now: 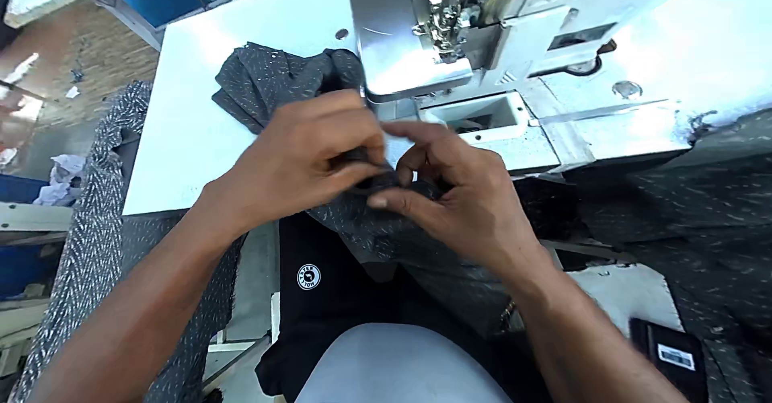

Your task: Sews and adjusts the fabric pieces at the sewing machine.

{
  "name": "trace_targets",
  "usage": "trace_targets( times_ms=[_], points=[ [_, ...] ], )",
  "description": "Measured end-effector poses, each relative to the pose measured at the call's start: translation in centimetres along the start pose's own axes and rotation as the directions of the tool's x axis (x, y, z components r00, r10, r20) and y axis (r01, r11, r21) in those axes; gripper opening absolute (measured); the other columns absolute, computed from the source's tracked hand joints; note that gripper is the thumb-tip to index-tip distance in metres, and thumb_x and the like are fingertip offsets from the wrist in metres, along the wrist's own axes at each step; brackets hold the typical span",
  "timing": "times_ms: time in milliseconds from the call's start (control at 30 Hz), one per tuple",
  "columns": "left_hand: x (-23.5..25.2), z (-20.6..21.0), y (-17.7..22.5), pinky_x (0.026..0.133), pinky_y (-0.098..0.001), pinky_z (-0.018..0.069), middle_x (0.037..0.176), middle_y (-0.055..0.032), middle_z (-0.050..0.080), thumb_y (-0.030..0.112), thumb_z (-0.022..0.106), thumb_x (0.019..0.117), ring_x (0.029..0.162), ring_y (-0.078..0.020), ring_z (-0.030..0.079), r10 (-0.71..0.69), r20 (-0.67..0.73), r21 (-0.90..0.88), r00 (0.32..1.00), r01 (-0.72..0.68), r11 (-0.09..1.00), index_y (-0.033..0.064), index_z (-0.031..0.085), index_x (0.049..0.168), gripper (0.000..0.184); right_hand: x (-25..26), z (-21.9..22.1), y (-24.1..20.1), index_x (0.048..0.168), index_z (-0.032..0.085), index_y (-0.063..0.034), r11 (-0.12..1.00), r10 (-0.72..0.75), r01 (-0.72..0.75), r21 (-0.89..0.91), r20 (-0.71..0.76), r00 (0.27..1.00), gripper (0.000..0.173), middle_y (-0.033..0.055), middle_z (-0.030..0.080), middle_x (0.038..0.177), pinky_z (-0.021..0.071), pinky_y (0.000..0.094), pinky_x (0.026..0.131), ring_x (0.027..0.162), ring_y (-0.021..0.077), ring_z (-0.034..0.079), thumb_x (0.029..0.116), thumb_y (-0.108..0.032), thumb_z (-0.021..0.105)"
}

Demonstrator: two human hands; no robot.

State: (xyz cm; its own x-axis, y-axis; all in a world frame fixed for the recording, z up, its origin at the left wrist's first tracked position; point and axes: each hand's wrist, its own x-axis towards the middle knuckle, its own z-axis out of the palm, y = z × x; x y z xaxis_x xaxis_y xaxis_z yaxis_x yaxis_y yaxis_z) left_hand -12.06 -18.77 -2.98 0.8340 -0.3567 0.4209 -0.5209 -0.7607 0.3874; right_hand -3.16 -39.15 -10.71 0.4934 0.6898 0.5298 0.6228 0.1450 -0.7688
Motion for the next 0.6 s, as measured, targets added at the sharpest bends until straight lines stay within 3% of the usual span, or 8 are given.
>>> trace_targets(
  times_ms=[67, 133, 200, 267, 333, 400, 500, 600],
  points=[
    [1.6, 0.0, 0.0, 0.075, -0.0222, 0.0558, 0.095, -0.0059, 0.067, 0.013, 0.074, 0.0931, 0.085, -0.0081, 0.064, -0.041, 0.076, -0.138, 0.996, 0.052, 0.989, 0.0007, 0.073, 0.101, 0.015, 0.3, 0.7, 0.2, 0.099, 0.073, -0.0096, 0.999, 0.037, -0.037, -0.012, 0.033, 0.999, 0.016, -0.0064, 0.064, 0.078, 0.0476, 0.0167, 0.058, 0.066, -0.0010, 0.057, 0.0948, -0.025, 0.071],
    [1.7, -1.1, -1.4, 0.072, -0.0230, 0.0600, 0.113, -0.0091, 0.065, 0.014, 0.071, 0.0957, 0.084, -0.0083, 0.066, -0.150, 0.043, -0.203, 0.988, 0.156, 0.967, -0.0012, 0.068, 0.118, 0.028, -0.3, 0.2, -0.1, 0.088, 0.071, -0.0130, 0.979, 0.117, -0.130, 0.159, 0.083, 0.990, 0.017, -0.0080, 0.062, 0.071, 0.0450, 0.0162, 0.049, 0.058, -0.0008, 0.055, 0.0997, -0.022, 0.064],
    [-0.7, -2.9, -4.2, 0.070, -0.0300, 0.0616, 0.126, -0.0105, 0.064, 0.024, 0.066, 0.0989, 0.085, -0.0122, 0.069, -0.422, -0.090, -0.087, 0.902, 0.415, 0.905, 0.0037, 0.064, 0.129, 0.037, -2.2, -1.3, -0.2, 0.089, 0.073, -0.0129, 0.870, 0.237, -0.277, 0.408, 0.145, 0.961, 0.021, -0.0042, 0.065, 0.071, 0.0499, 0.0176, 0.050, 0.058, 0.0024, 0.059, 0.1025, -0.024, 0.061],
    [-3.9, -4.7, -8.5, 0.080, -0.0508, 0.0611, 0.142, -0.0198, 0.054, 0.041, 0.063, 0.1001, 0.098, -0.0300, 0.069, -0.748, -0.197, -0.073, 0.634, 0.751, 0.656, 0.0063, 0.050, 0.145, 0.059, -3.6, -2.1, 0.5, 0.094, 0.076, -0.0136, 0.751, 0.395, -0.405, 0.521, 0.137, 0.909, 0.021, -0.0003, 0.069, 0.074, 0.0556, 0.0201, 0.052, 0.060, 0.0046, 0.064, 0.1020, -0.026, 0.062],
    [-6.7, -4.5, -13.4, 0.088, -0.0644, 0.0566, 0.152, -0.0301, 0.040, 0.062, 0.063, 0.0928, 0.115, -0.0447, 0.064, -0.911, -0.215, -0.165, 0.352, 0.906, 0.389, 0.0072, 0.032, 0.158, 0.091, -3.9, -2.0, 0.8, 0.099, 0.075, -0.0119, 0.746, 0.460, -0.448, 0.493, 0.105, 0.882, 0.018, 0.0026, 0.070, 0.077, 0.0563, 0.0228, 0.052, 0.060, 0.0083, 0.064, 0.1025, -0.022, 0.061],
    [-7.6, -3.0, -16.4, 0.090, -0.0672, 0.0547, 0.152, -0.0337, 0.041, 0.069, 0.064, 0.0885, 0.118, -0.0479, 0.062, -0.959, -0.165, -0.173, 0.230, 0.951, 0.257, 0.0048, 0.029, 0.158, 0.101, -3.2, -1.2, 0.2, 0.101, 0.074, -0.0114, 0.779, 0.403, -0.404, 0.479, 0.111, 0.908, 0.015, 0.0017, 0.069, 0.075, 0.0494, 0.0195, 0.043, 0.052, 0.0068, 0.058, 0.1018, -0.021, 0.062],
    [-6.9, -1.5, -18.2, 0.089, -0.0728, 0.0491, 0.120, -0.0329, 0.062, 0.048, 0.070, 0.0926, 0.106, -0.0500, 0.064, -0.943, -0.150, 0.097, 0.297, 0.953, 0.285, -0.0051, 0.063, 0.125, 0.063, -2.4, -0.8, -0.7, 0.101, 0.073, -0.0100, 0.836, 0.286, -0.310, 0.453, 0.123, 0.950, 0.015, 0.0004, 0.068, 0.075, 0.0484, 0.0185, 0.042, 0.052, 0.0061, 0.058, 0.1021, -0.021, 0.063],
    [-7.7, -2.5, -16.9, 0.081, -0.0589, 0.0591, 0.107, -0.0247, 0.069, 0.021, 0.064, 0.0973, 0.088, -0.0362, 0.072, -0.914, -0.193, -0.089, 0.357, 0.921, 0.379, -0.0054, 0.065, 0.117, 0.032, -3.0, -2.2, -0.5, 0.099, 0.073, -0.0106, 0.874, 0.299, -0.294, 0.388, 0.048, 0.953, 0.015, -0.0012, 0.068, 0.077, 0.0521, 0.0194, 0.050, 0.058, 0.0060, 0.060, 0.1013, -0.019, 0.062]
  ],
)
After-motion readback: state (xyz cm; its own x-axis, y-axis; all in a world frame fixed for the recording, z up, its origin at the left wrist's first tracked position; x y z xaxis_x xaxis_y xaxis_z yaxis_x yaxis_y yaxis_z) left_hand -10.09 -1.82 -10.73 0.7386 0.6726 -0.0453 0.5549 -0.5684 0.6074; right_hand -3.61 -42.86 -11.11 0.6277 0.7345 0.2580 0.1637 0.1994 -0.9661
